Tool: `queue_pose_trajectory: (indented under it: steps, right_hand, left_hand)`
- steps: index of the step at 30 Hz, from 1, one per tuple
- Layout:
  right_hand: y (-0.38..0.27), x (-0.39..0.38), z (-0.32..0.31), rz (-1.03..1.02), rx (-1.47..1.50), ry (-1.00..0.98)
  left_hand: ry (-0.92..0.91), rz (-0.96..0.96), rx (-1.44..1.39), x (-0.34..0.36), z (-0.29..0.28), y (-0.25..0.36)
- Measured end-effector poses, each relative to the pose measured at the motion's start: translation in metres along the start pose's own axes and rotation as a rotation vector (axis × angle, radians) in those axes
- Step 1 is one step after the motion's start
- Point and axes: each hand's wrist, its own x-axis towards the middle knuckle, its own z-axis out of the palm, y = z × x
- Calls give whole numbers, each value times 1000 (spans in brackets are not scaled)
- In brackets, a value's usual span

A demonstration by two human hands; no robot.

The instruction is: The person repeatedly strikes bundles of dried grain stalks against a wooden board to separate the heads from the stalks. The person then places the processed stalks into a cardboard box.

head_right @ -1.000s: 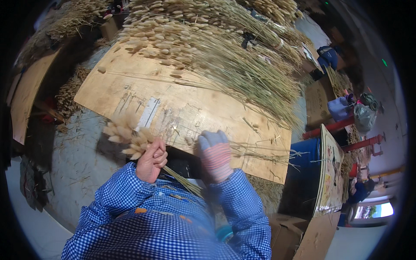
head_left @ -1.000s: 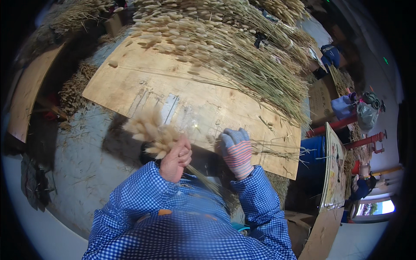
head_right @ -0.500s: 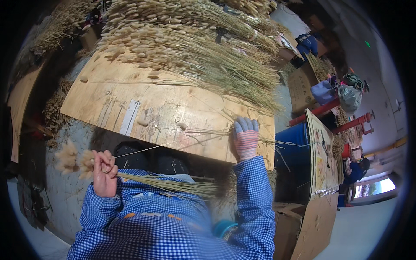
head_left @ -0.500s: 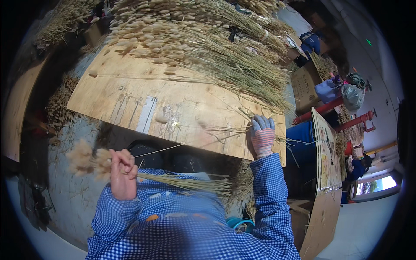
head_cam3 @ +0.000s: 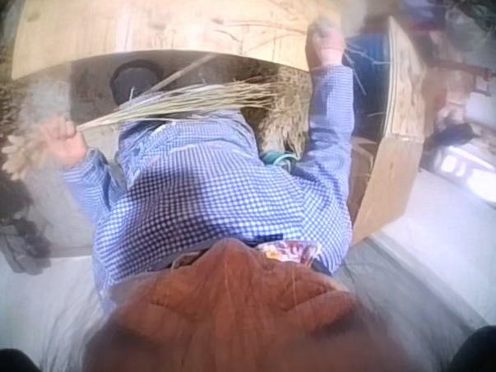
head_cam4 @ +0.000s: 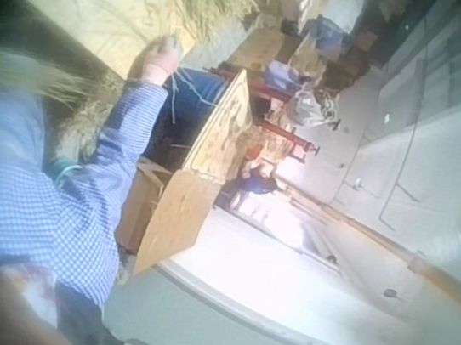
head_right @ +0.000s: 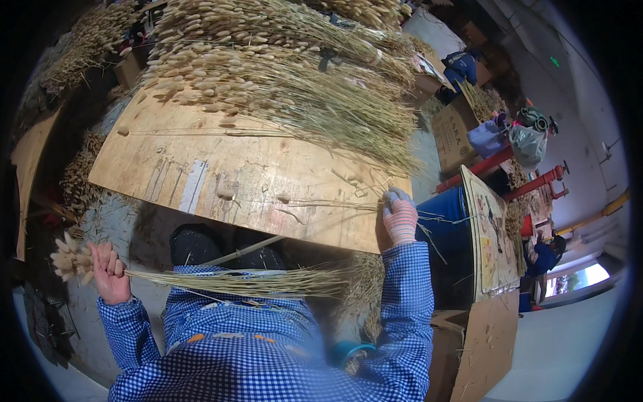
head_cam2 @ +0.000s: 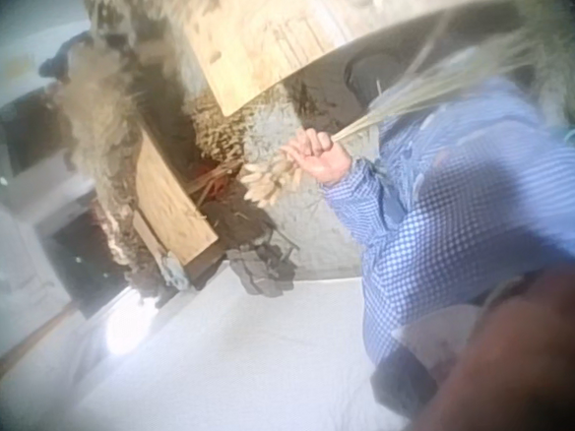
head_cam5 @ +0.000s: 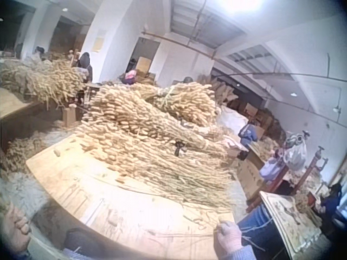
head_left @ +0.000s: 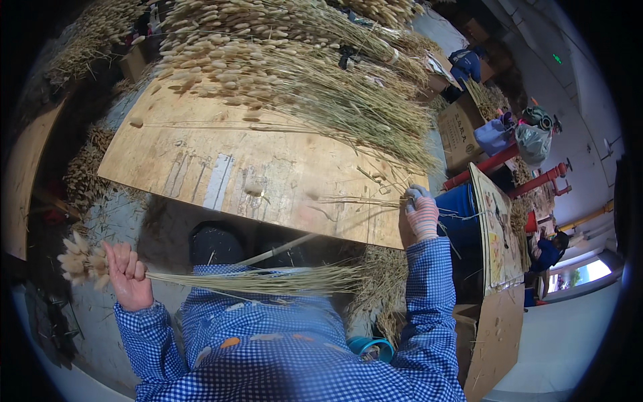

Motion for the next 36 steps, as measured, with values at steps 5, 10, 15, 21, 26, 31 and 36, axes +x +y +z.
queue_pose_trajectory:
  steps: [5, 10, 15, 21, 26, 31, 36]
  right_hand:
    - [-11, 17, -31, -202, 175, -39]
    - [1, 23, -62, 147, -415, -239]
    - [-37, 26, -69, -133, 142, 29]
    - [-153, 22, -25, -550, 132, -214]
    - [-179, 24, -2, -483, 176, -277]
    - [-207, 23, -5, -355, 631, -126]
    - [-257, 14, -19, -338, 951, -144]
  left_hand:
    - [320, 15, 33, 8, -5, 0]
    - [-89, -76, -45, 26, -32, 36]
    - [-194, -157, -77, 44, -53, 27]
    - [103, -154, -67, 45, -15, -13]
    - [-47, -319, -19, 37, 25, -77]
    - [-40, -429, 148, 26, 56, -134]
    - [-110, -539, 242, 19, 78, -154]
